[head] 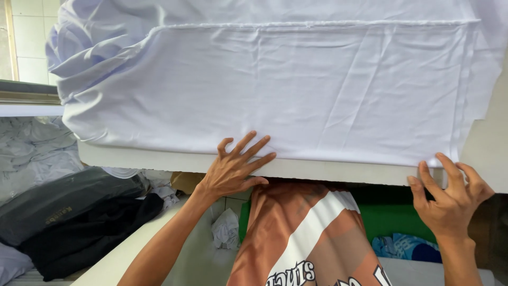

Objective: Smoothing fabric on a table, laying out a paper pattern, and marking it using a ruler and pencil.

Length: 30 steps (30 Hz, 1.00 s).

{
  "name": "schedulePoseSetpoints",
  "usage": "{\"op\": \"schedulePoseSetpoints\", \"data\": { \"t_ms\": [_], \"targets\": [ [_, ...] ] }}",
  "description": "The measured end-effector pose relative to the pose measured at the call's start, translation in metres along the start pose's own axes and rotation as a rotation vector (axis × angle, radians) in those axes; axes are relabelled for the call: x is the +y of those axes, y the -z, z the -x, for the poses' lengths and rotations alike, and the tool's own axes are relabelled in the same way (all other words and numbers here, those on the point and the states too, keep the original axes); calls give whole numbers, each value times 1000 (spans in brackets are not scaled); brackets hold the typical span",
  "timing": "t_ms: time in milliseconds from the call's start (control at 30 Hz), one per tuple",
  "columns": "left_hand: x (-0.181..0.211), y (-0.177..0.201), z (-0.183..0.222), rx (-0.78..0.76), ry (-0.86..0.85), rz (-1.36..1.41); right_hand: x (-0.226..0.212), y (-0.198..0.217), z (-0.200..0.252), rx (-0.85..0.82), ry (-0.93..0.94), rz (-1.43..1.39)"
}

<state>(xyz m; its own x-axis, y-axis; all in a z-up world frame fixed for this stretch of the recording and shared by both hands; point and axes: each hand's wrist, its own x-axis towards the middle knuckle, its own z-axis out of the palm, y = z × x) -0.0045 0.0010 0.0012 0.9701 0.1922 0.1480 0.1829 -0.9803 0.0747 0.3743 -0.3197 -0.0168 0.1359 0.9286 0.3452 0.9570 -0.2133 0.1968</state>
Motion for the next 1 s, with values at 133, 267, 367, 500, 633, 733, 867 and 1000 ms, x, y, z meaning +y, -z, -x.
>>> {"op": "schedulePoseSetpoints", "data": {
  "t_ms": [133, 267, 367, 500, 633, 733, 867, 1000],
  "targets": [
    [-3, 2, 17, -17, 44, 12, 4, -10, 9, 12, -1, -22],
    [-1, 5, 29, 63, 139, 45, 5, -10, 10, 8, -11, -28],
    [-1, 3, 38, 195, 224, 72, 1, -10, 8, 12, -40, -57],
    [3, -6, 47, 307, 291, 27, 0, -15, 11, 17, -87, -113],
    [6, -11, 48, 332, 313, 32, 1, -14, 12, 13, -85, -126],
    [6, -11, 43, 385, 311, 3, 0, -16, 12, 36, -92, -141],
    [7, -7, 33, 461, 369, 37, -4, -16, 12, 32, -141, -167],
    [8, -18, 24, 572, 528, 144, -5, -15, 10, 54, -153, -198]
  ]
}}
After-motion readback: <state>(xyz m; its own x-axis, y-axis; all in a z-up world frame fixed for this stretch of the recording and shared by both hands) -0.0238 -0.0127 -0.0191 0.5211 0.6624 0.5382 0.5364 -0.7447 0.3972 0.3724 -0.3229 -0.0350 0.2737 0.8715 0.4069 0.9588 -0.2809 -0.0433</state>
